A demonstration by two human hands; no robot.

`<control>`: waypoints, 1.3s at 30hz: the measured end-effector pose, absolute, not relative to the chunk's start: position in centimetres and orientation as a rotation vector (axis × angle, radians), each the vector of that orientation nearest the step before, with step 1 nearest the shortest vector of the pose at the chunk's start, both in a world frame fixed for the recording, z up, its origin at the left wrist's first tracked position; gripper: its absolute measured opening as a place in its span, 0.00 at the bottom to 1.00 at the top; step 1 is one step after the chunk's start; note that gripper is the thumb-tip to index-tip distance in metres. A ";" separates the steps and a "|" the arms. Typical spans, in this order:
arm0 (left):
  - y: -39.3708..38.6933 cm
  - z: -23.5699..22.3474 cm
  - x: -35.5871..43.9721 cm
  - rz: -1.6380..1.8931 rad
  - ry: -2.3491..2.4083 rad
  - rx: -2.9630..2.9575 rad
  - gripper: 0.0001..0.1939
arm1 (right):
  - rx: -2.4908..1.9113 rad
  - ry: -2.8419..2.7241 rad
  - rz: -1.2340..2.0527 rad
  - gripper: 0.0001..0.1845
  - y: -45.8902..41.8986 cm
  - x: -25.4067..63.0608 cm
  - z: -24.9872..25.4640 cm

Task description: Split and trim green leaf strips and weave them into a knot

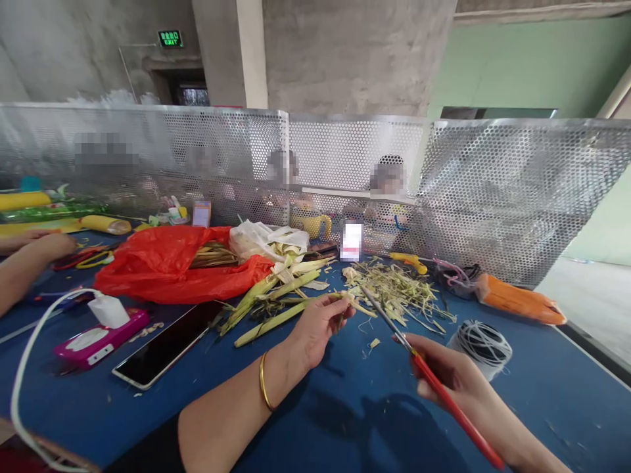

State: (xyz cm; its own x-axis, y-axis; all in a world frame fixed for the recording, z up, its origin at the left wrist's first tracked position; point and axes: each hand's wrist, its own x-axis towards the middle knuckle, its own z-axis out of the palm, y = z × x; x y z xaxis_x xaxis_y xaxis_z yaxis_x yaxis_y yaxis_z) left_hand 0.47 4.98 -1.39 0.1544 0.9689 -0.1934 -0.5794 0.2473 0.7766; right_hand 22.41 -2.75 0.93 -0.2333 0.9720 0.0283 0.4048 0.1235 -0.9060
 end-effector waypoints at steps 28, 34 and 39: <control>4.2 -1.4 1.2 1.332 0.658 0.618 0.11 | -1.573 -2.046 0.636 0.33 -2.4 22.2 0.3; 4.2 -1.3 1.2 1.328 0.645 0.609 0.11 | -1.536 -2.058 0.624 0.31 -2.5 22.1 0.4; 4.2 -1.2 1.1 1.336 0.640 0.595 0.11 | -1.527 -2.080 0.590 0.29 -2.4 22.0 0.4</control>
